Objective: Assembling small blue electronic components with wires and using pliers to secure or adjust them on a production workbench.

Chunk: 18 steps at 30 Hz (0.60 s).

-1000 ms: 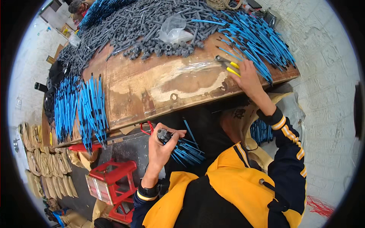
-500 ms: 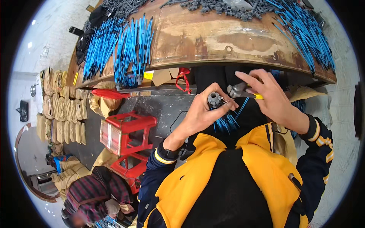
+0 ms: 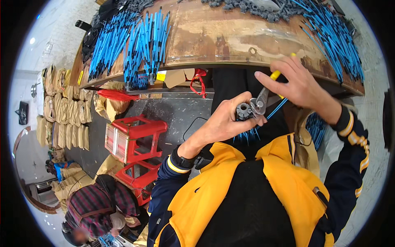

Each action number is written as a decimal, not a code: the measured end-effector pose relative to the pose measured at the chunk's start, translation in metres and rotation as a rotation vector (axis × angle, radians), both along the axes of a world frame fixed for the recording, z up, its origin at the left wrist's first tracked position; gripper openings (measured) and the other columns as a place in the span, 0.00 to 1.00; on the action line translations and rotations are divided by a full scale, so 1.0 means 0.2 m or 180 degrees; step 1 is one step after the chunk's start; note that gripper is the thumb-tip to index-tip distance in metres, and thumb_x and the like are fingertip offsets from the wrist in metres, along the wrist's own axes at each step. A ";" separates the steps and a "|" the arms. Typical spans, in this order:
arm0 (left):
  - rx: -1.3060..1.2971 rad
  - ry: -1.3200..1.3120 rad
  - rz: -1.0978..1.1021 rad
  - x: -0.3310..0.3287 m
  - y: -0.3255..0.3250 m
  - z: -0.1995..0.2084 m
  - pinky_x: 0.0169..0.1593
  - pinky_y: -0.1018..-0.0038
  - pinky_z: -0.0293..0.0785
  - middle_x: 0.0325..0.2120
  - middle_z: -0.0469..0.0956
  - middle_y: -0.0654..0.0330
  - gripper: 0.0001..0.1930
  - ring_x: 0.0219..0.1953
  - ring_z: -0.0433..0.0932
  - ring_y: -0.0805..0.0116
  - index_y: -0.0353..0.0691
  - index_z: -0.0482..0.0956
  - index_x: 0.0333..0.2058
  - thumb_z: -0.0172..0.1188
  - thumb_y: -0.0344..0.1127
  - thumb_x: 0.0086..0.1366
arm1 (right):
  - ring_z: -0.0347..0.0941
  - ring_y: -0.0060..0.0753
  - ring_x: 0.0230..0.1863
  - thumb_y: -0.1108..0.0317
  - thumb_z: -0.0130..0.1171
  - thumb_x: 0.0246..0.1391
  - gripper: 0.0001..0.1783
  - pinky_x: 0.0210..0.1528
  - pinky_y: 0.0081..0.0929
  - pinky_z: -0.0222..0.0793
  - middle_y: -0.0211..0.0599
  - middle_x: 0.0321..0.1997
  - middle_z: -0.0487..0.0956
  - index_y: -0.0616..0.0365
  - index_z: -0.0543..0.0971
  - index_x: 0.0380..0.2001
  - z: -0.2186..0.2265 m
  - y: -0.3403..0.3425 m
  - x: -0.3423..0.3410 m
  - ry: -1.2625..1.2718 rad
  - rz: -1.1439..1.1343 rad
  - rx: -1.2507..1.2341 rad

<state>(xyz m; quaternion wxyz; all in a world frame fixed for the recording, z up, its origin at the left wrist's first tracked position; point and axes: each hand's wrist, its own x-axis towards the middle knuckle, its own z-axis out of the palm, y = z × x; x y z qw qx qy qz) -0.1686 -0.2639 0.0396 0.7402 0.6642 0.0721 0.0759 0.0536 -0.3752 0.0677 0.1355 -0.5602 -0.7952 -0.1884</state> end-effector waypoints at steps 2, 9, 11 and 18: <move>-0.0020 -0.0175 -0.0290 0.02 -0.01 0.00 0.45 0.74 0.76 0.33 0.83 0.55 0.08 0.40 0.82 0.71 0.35 0.68 0.35 0.59 0.24 0.61 | 0.70 0.43 0.45 0.73 0.57 0.43 0.32 0.48 0.39 0.68 0.41 0.43 0.70 0.48 0.76 0.57 -0.02 0.09 0.09 0.0034 0.0668 -0.0054; -0.0134 -0.0180 0.0272 0.02 0.04 -0.07 0.44 0.75 0.76 0.32 0.83 0.56 0.07 0.40 0.81 0.72 0.35 0.68 0.34 0.58 0.24 0.62 | 0.71 0.42 0.46 0.74 0.57 0.43 0.33 0.48 0.36 0.69 0.41 0.45 0.71 0.49 0.76 0.58 -0.08 -0.01 -0.05 -0.0107 0.0013 0.0179; -0.0147 -0.0176 0.0364 0.03 0.03 -0.07 0.44 0.75 0.76 0.32 0.82 0.56 0.06 0.39 0.81 0.72 0.35 0.68 0.33 0.58 0.24 0.62 | 0.71 0.42 0.46 0.75 0.57 0.44 0.34 0.48 0.36 0.70 0.41 0.45 0.71 0.48 0.75 0.59 -0.10 -0.07 -0.10 0.0059 -0.0612 0.0093; 0.0066 0.0002 0.0732 0.05 0.02 -0.07 0.43 0.77 0.75 0.30 0.82 0.58 0.07 0.39 0.81 0.75 0.35 0.68 0.32 0.58 0.25 0.63 | 0.71 0.42 0.47 0.77 0.57 0.45 0.34 0.47 0.38 0.69 0.40 0.47 0.70 0.47 0.74 0.60 -0.06 -0.02 -0.12 -0.0326 -0.0694 0.0608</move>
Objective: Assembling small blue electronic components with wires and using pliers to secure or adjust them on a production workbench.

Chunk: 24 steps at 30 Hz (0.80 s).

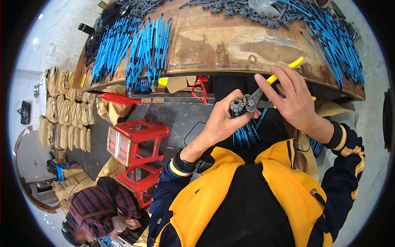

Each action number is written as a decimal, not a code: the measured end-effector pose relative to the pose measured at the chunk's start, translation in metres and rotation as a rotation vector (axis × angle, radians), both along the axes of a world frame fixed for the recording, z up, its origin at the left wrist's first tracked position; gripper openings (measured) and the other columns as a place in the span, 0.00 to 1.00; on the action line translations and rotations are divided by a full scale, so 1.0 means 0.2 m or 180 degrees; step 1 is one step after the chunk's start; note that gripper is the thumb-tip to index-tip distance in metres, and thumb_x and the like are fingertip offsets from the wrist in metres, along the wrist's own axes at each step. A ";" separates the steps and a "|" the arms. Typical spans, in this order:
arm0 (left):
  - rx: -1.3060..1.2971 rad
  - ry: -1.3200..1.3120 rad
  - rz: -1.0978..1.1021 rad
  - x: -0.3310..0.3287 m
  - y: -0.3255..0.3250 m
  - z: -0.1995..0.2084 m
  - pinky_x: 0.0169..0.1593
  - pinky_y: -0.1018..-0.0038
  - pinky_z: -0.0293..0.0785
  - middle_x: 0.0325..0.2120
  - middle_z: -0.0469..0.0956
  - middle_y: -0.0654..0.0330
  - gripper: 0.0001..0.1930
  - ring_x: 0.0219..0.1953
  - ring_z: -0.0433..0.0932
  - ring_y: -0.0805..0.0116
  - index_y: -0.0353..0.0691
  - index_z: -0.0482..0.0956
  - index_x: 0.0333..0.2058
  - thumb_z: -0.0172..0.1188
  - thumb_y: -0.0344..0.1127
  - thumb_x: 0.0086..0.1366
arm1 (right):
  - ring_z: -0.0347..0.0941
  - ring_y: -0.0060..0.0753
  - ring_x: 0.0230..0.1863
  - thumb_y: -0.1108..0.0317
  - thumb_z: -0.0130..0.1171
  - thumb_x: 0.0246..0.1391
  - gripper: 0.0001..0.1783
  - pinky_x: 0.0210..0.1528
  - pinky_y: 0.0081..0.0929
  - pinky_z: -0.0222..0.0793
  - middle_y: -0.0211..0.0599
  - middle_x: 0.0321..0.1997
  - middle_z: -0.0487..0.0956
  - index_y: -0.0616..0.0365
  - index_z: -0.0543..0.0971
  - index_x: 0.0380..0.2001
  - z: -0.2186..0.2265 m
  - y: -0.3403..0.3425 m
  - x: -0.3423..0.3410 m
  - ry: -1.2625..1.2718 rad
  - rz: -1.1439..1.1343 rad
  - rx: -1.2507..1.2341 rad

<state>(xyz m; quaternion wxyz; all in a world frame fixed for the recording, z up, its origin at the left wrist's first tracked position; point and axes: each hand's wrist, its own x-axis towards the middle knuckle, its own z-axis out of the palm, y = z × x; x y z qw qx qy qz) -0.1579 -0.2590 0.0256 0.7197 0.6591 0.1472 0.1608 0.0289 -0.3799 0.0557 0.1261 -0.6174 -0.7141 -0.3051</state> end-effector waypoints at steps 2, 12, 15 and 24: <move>0.0022 -0.0033 0.0019 0.00 0.00 0.00 0.42 0.77 0.75 0.30 0.83 0.58 0.07 0.38 0.81 0.75 0.35 0.68 0.32 0.58 0.25 0.63 | 0.71 0.42 0.47 0.77 0.57 0.46 0.34 0.47 0.38 0.68 0.40 0.47 0.70 0.47 0.74 0.60 0.00 -0.01 -0.01 0.0016 0.0006 -0.0017; 0.0408 0.0175 -0.0189 -0.04 0.00 -0.01 0.42 0.76 0.77 0.30 0.82 0.55 0.09 0.40 0.83 0.70 0.36 0.67 0.33 0.61 0.21 0.59 | 0.74 0.37 0.38 0.70 0.62 0.46 0.28 0.39 0.33 0.67 0.37 0.33 0.72 0.53 0.75 0.55 0.14 -0.08 0.08 -0.0067 0.0533 -0.0963; 0.0636 -0.0039 -0.0289 -0.05 -0.01 0.00 0.39 0.76 0.75 0.29 0.83 0.59 0.08 0.35 0.81 0.75 0.36 0.70 0.34 0.62 0.23 0.58 | 0.73 0.36 0.29 0.66 0.66 0.46 0.25 0.33 0.31 0.66 0.35 0.25 0.71 0.57 0.75 0.50 0.29 -0.09 0.06 0.0720 0.0655 -0.1947; -0.0485 -0.0125 -0.0413 -0.02 0.05 0.08 0.48 0.76 0.72 0.37 0.80 0.62 0.23 0.39 0.78 0.72 0.37 0.77 0.47 0.72 0.32 0.52 | 0.71 0.42 0.19 0.64 0.73 0.41 0.26 0.25 0.31 0.67 0.37 0.18 0.71 0.62 0.72 0.40 0.21 -0.14 -0.02 0.2944 0.0030 -0.2214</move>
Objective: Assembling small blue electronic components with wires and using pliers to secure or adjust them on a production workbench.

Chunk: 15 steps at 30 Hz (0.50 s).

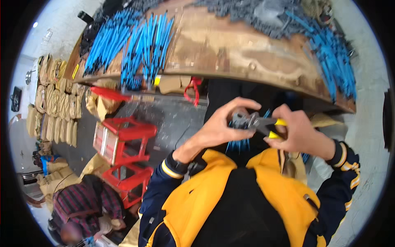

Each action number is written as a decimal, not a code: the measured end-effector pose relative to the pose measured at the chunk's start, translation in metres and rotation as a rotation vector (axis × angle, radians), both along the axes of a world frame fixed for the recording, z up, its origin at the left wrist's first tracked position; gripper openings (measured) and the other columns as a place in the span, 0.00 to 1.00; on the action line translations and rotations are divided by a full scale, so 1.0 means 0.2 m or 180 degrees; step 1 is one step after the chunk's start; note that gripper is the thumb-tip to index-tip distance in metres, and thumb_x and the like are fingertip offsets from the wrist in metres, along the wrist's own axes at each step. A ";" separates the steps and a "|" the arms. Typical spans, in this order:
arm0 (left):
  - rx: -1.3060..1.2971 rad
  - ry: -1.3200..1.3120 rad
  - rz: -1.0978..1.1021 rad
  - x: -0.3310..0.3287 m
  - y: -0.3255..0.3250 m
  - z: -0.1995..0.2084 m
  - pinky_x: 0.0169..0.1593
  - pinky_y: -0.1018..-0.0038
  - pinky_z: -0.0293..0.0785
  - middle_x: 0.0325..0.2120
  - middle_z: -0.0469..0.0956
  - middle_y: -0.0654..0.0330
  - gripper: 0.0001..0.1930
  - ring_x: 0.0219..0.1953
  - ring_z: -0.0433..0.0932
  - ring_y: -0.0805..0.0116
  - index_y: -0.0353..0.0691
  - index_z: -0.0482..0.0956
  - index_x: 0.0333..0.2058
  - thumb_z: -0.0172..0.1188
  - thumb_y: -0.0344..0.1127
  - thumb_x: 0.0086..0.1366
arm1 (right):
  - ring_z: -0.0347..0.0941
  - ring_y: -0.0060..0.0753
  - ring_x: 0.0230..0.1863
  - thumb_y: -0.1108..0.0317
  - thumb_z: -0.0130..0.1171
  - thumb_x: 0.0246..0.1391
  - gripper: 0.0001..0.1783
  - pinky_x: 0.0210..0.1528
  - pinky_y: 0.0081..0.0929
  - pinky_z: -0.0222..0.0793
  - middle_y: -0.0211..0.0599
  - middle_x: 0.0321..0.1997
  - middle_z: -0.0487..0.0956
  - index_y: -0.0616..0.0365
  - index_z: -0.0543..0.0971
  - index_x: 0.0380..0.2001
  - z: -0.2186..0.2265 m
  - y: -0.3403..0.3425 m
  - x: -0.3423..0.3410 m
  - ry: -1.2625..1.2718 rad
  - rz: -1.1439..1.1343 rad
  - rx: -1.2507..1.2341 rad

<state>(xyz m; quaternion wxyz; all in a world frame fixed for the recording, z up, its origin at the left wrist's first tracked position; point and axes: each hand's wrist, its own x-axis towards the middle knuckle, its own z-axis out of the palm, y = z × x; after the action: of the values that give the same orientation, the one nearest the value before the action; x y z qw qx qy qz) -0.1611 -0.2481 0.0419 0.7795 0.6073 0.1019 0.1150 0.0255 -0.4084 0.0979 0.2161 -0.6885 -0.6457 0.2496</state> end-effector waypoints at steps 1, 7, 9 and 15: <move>0.0227 -0.0131 0.0131 -0.01 0.00 -0.03 0.49 0.75 0.71 0.39 0.79 0.62 0.24 0.42 0.77 0.73 0.38 0.77 0.48 0.73 0.34 0.51 | 0.72 0.42 0.25 0.63 0.73 0.41 0.27 0.29 0.31 0.68 0.39 0.24 0.73 0.62 0.73 0.43 -0.04 0.00 -0.01 -0.0306 0.0197 0.0613; 0.0492 0.0238 0.0921 0.00 -0.08 -0.18 0.50 0.75 0.71 0.39 0.79 0.62 0.27 0.44 0.75 0.75 0.38 0.77 0.52 0.71 0.29 0.51 | 0.71 0.44 0.40 0.58 0.69 0.47 0.36 0.46 0.32 0.68 0.45 0.44 0.72 0.62 0.71 0.58 -0.04 0.02 0.01 -0.1671 0.0347 0.1320; 0.0390 0.0230 0.0904 -0.02 -0.05 -0.20 0.49 0.76 0.72 0.40 0.79 0.61 0.27 0.42 0.76 0.76 0.38 0.77 0.52 0.70 0.27 0.51 | 0.72 0.43 0.34 0.56 0.65 0.52 0.32 0.39 0.34 0.71 0.45 0.42 0.72 0.60 0.71 0.57 -0.03 0.01 0.02 -0.1729 0.0793 0.1095; 0.0423 -0.0095 0.0109 0.03 -0.07 -0.23 0.43 0.80 0.74 0.35 0.80 0.61 0.26 0.35 0.77 0.77 0.36 0.76 0.54 0.67 0.23 0.53 | 0.71 0.44 0.20 0.54 0.59 0.59 0.24 0.25 0.36 0.69 0.39 0.22 0.73 0.58 0.71 0.51 -0.09 0.02 0.19 0.1607 0.1113 -0.1465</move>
<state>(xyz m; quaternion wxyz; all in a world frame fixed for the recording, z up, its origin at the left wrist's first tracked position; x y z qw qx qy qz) -0.1559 -0.2624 -0.0031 0.7368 0.6541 0.0928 0.1438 0.0628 -0.4049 0.0801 0.1623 -0.5153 -0.6069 0.5829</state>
